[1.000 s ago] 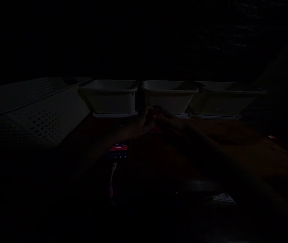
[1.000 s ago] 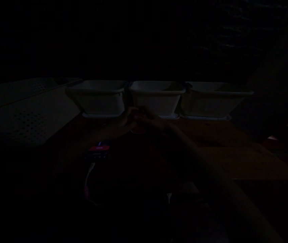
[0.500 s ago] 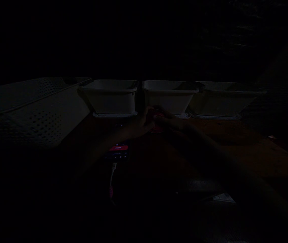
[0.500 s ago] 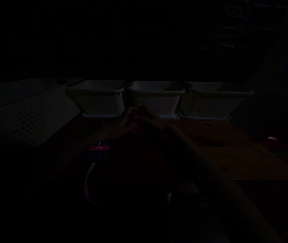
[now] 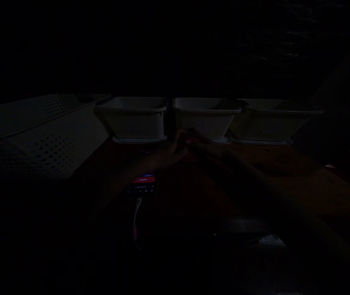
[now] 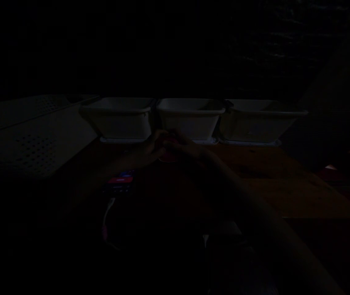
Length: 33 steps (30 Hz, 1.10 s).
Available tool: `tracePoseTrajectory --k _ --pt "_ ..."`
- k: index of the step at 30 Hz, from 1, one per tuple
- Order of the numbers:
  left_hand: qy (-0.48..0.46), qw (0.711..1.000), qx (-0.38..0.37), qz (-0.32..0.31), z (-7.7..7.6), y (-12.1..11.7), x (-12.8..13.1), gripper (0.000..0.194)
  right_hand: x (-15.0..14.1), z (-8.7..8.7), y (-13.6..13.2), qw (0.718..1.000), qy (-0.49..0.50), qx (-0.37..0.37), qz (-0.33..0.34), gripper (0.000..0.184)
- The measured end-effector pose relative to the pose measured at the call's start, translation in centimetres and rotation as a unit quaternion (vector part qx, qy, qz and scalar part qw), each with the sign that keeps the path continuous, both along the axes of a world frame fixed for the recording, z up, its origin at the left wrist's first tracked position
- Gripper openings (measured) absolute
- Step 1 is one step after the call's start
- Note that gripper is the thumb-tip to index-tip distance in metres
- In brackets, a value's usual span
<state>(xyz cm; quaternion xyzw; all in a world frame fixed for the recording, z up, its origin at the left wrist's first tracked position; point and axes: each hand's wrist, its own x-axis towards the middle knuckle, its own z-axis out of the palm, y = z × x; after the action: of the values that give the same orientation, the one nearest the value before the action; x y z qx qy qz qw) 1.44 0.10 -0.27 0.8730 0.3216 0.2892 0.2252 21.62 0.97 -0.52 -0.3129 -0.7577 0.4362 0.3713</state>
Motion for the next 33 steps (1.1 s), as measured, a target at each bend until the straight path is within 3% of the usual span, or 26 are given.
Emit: tracePoseTrajectory --k 6,33 --pt "-0.007 1.000 0.010 0.000 -0.26 0.21 -0.11 0.052 0.02 0.05 -0.04 1.000 -0.003 -0.004 -0.001 0.060" --pt "-0.012 1.000 0.006 0.003 -0.23 0.20 0.03 0.054 0.12 -0.03 0.05 1.000 -0.008 0.004 0.010 0.054"
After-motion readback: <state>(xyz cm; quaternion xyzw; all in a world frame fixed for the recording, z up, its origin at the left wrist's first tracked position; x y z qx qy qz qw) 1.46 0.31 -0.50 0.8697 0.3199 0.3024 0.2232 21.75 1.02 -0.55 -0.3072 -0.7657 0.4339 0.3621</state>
